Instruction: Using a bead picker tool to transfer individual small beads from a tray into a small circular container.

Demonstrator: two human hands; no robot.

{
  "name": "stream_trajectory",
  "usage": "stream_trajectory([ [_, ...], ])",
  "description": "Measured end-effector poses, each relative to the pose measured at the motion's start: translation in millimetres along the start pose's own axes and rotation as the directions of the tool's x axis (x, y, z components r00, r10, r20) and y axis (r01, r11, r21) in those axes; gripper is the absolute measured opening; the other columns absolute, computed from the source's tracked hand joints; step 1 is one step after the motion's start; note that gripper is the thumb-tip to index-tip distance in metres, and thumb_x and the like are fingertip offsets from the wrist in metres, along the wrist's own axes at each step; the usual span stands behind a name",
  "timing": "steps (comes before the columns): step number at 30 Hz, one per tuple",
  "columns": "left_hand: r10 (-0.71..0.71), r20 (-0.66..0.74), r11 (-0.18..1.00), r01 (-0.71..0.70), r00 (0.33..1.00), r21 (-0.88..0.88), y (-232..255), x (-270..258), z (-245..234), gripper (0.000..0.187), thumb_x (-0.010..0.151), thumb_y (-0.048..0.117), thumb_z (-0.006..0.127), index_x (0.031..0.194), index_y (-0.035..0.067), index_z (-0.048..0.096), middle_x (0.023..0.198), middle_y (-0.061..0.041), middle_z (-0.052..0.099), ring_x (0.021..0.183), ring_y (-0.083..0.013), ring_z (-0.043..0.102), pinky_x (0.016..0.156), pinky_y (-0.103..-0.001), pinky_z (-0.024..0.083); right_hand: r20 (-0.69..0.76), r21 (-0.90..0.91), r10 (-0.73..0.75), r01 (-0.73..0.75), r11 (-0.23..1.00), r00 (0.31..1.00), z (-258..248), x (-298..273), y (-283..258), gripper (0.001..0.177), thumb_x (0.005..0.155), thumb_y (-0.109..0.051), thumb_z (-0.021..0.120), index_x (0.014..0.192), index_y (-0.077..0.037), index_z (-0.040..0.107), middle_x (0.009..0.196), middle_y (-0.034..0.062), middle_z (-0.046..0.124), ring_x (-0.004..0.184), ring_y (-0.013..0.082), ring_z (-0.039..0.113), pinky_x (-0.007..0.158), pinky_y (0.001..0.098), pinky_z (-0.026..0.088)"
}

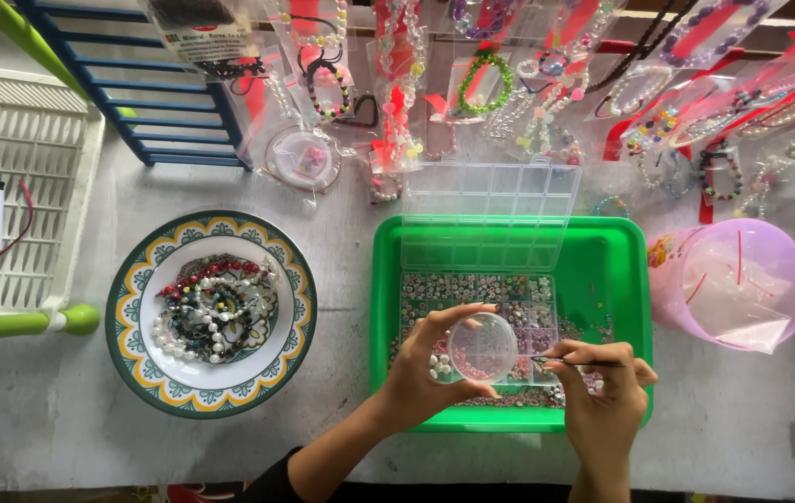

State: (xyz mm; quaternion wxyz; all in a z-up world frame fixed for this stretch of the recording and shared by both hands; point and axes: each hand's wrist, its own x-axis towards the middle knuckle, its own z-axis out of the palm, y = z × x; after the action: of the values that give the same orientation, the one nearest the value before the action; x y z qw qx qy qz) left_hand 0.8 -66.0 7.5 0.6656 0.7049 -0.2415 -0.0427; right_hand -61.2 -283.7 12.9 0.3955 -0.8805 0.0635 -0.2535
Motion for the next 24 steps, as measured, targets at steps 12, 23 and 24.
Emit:
stream_trajectory([
  [12,0.004,0.013,1.000,-0.005,1.000,0.014,-3,-1,3,0.078,0.080,0.040,0.083,0.145,0.020,0.045,0.148,-0.004,0.058,0.119,-0.0212,0.065,0.091,-0.034,0.049,0.027,-0.030,-0.027,0.028,0.999,0.999,-2,5,-7,0.016,0.095,-0.019,0.074,0.101,-0.019,0.059,0.103,-0.0065,0.074,0.085,0.0040,0.063,0.104,0.0294,0.027],
  [23,0.019,0.000,0.999,-0.019,1.000,0.026,0,-2,1,0.079,0.079,0.042,0.083,0.145,0.020,0.046,0.144,-0.003,0.060,0.118,-0.0224,0.064,0.096,-0.035,0.052,-0.011,0.173,-0.150,0.149,0.974,0.989,18,18,-55,0.022,0.091,-0.010,0.074,0.098,-0.019,0.056,0.095,-0.0010,0.075,0.089,0.0087,0.063,0.112,0.0346,0.023],
  [24,0.007,0.024,0.999,-0.009,1.000,0.044,1,-2,2,0.078,0.079,0.043,0.082,0.145,0.022,0.047,0.144,0.000,0.059,0.116,-0.0206,0.063,0.096,-0.034,0.051,0.079,0.157,-0.167,0.153,0.976,0.983,19,20,-58,0.020,0.090,-0.009,0.075,0.097,-0.019,0.059,0.099,-0.0058,0.076,0.088,0.0054,0.058,0.106,0.0328,0.024],
])
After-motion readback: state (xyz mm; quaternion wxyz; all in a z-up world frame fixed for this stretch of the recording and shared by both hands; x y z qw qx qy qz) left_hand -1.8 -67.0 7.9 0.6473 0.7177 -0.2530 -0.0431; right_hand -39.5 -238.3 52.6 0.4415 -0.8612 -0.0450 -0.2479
